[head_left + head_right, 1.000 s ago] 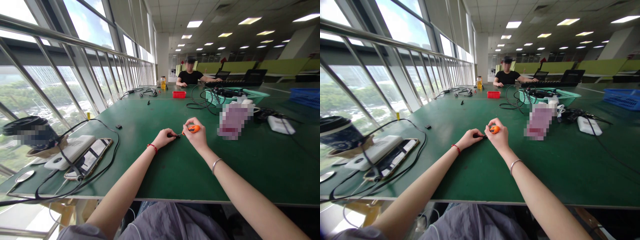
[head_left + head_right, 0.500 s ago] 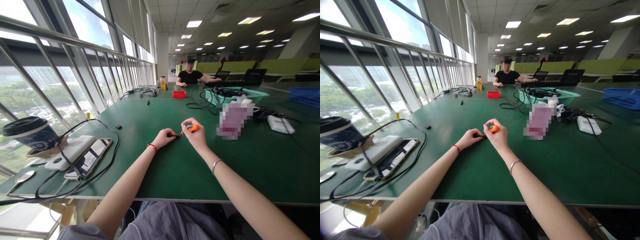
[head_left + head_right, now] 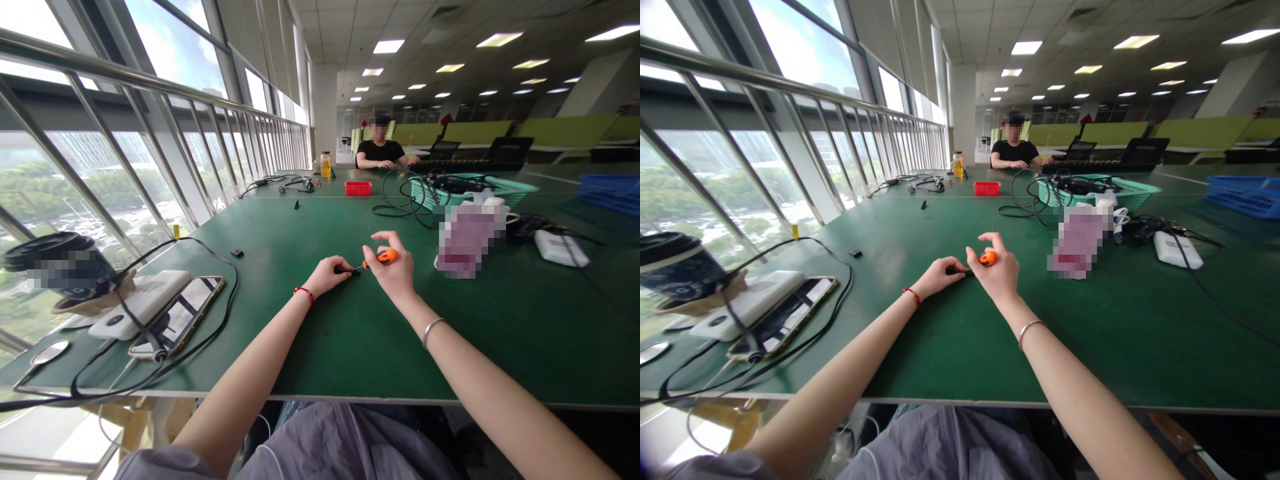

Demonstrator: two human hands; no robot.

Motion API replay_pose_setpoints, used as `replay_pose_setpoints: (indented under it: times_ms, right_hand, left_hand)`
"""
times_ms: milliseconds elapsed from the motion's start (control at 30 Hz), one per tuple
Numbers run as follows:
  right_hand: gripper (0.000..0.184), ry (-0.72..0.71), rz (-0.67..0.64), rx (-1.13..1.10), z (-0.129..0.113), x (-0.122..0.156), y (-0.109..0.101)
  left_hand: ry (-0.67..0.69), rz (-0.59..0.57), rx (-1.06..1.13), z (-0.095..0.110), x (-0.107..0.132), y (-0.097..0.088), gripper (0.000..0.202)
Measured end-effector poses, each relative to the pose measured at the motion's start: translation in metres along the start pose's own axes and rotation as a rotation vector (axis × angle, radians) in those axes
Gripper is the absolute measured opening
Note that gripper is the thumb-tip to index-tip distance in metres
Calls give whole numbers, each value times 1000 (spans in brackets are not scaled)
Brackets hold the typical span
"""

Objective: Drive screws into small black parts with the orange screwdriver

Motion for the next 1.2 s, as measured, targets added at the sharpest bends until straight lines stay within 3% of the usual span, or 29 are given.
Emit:
replay_pose_setpoints:
  times_ms: [167,400,567,667,867,1100,1200]
  right_hand:
    - [20,15,-27,-71,-1,0,1]
    - [47,-83,34,-32,-5,0,-3]
    - [28,15,-14,9,-4,-1,-2]
    - [26,1,-9,-37,-4,-1,-3]
    - [48,-155,33,-1,-9,2,-3]
    - [21,-110,-99,29,-10,3,2]
    - [30,-152,-76,-14,-12,4,0]
  left_hand:
    - [-3,-9,-2,-2,-1,1,8]
    - [-6,2,-14,0,-1,1,7]
    - [-19,-9,-5,2,0,1,7]
    - [-19,0,-16,2,0,1,7]
    - [12,58,-77,3,1,1,4]
    - [51,96,-179,8,2,1,3]
    - [66,98,-210,12,3,0,4]
Point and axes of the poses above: each hand's wrist, its own x-axis away from the middle knuckle, its own y-axis out of the palm, z = x × y, the point moved 4 cm from there along -x, towards the middle knuckle, and after that the axes turned 8 degrees about z, right-handed, at the moved point
